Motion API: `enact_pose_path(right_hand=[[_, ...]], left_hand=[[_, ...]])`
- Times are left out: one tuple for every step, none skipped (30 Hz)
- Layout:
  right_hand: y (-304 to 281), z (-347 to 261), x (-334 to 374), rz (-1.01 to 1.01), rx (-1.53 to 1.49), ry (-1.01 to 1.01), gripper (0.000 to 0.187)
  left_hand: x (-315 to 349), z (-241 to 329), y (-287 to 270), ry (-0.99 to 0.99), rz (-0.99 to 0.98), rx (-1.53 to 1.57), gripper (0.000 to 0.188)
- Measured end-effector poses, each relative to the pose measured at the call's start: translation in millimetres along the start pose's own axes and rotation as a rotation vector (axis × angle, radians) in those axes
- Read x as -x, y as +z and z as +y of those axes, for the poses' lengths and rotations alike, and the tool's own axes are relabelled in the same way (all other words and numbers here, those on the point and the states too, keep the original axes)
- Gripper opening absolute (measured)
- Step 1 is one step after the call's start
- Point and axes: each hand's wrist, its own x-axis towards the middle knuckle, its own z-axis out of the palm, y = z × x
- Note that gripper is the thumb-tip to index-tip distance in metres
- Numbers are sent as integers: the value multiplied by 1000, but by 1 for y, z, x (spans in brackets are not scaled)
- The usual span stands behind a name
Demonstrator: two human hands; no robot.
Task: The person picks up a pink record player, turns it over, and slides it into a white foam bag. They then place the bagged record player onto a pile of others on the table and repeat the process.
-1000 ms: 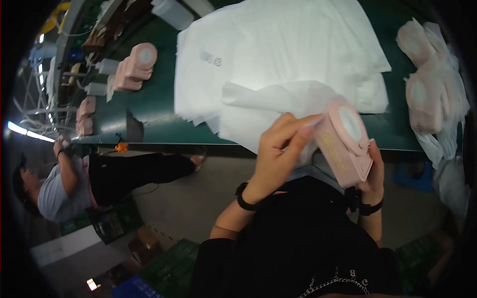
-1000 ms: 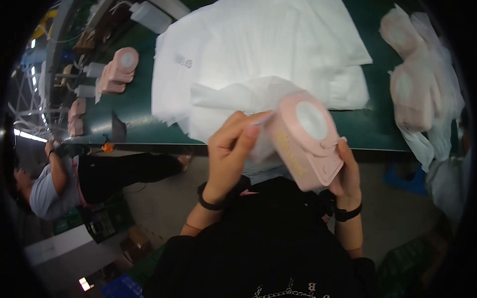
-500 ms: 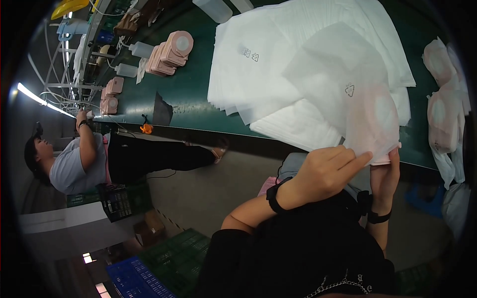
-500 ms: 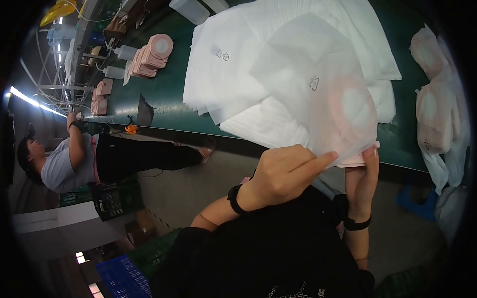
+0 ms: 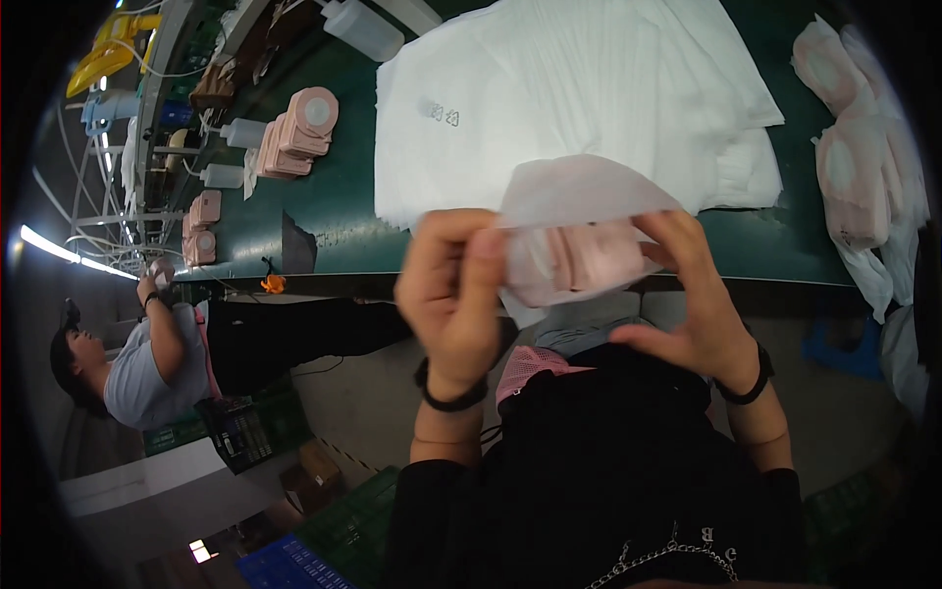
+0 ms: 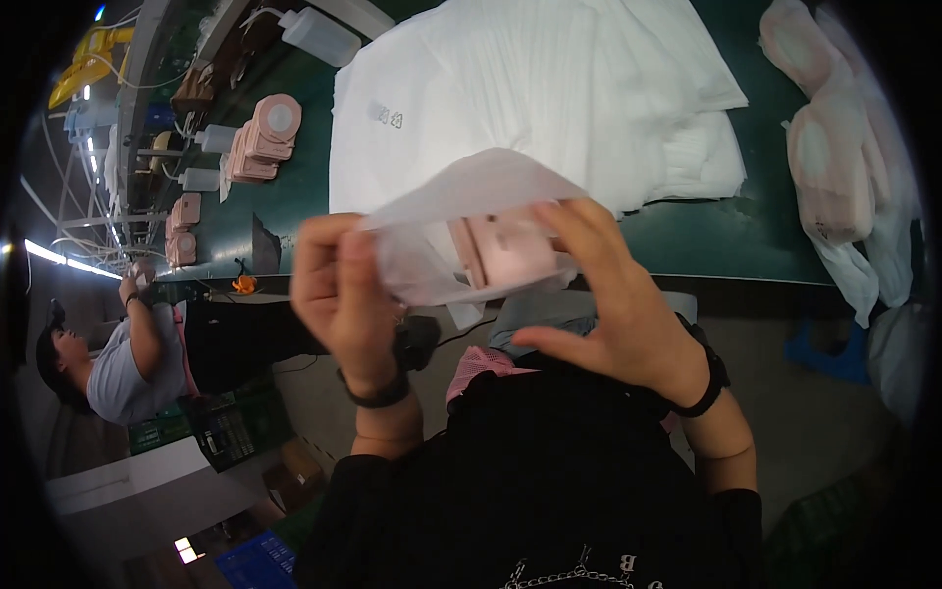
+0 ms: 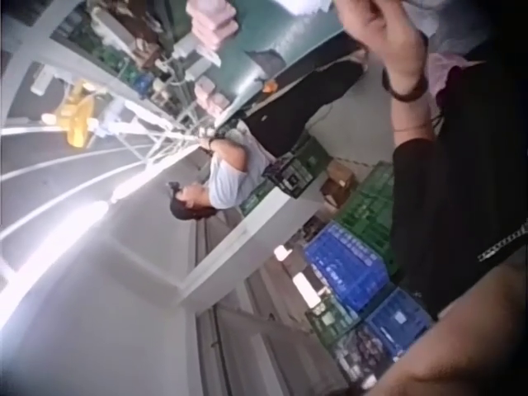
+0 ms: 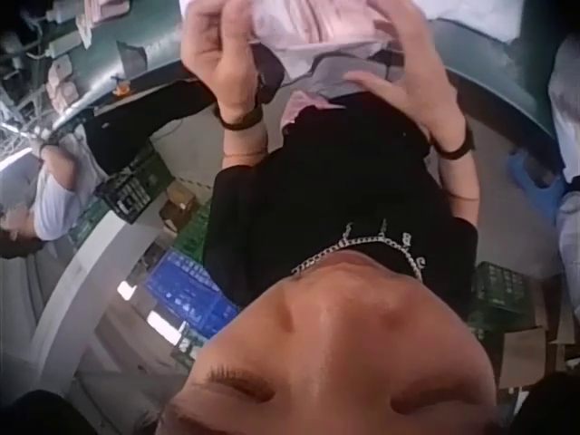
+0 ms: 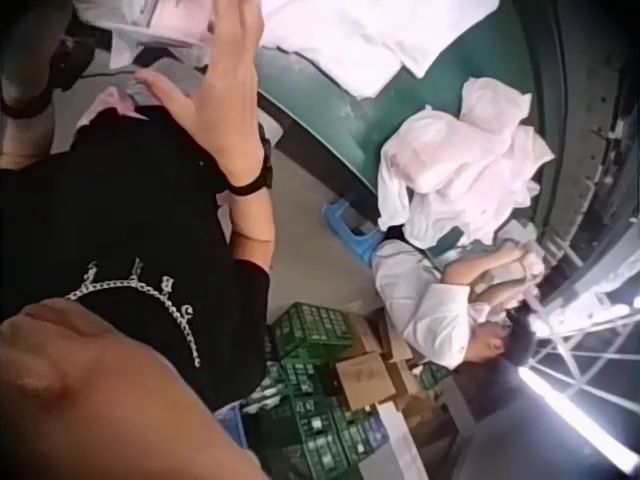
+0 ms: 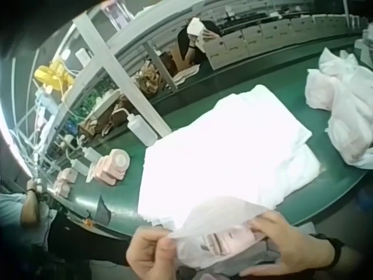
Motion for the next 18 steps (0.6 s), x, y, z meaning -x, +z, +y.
enact_pose_path(right_hand=[[-3,-4,-1,-62,127,-62,51],[-4,-5,-3,-126,253,-123,49],[-5,-8,-5,-190,380,-185,48],[-9,-12,-7,-182,389,-184,48],[-14,-16,-11,-155,427,-337,41],[-19,-21,-15,-129,465,-490,35],[-21,-24,-16,-103,502,-642,29],[-18,-28,-17,-96,514,-640,29],[-8,-36,-21,-71,415,-620,26],[2,-44,-25,-45,319,-600,23],[5,-50,-26,-18,226,-579,20],[3,-44,-23,-1,253,-579,20],[3,-30,-18,-130,-4,-388,17],[-6,-19,-14,-224,-239,-188,15],[-12,-20,-12,-184,-198,-196,15],[-16,-24,-13,-73,-388,-138,12],[-26,-21,-12,64,-569,-83,9],[-33,-29,-10,103,-528,-109,9]], left_hand=[[-4,7,-7,68,47,-41,12],[-6,13,-11,135,97,-82,13],[-6,17,-11,138,95,-84,13],[-6,22,-9,170,56,-52,12],[-5,27,-6,201,17,-21,11],[-6,34,-3,234,-21,11,10],[-4,44,4,215,-115,42,10],[-4,52,13,198,-209,73,11],[-4,58,22,193,-360,47,12],[-4,61,29,189,-512,23,14],[-4,63,27,198,-516,26,14],[-6,58,25,261,-542,61,16],[-8,52,24,326,-570,99,19],[-14,39,32,395,-618,169,22],[-17,32,43,412,-434,213,31],[-19,24,55,418,-254,262,41],[-24,3,62,259,-207,151,47],[-25,-8,59,121,-146,16,52]])
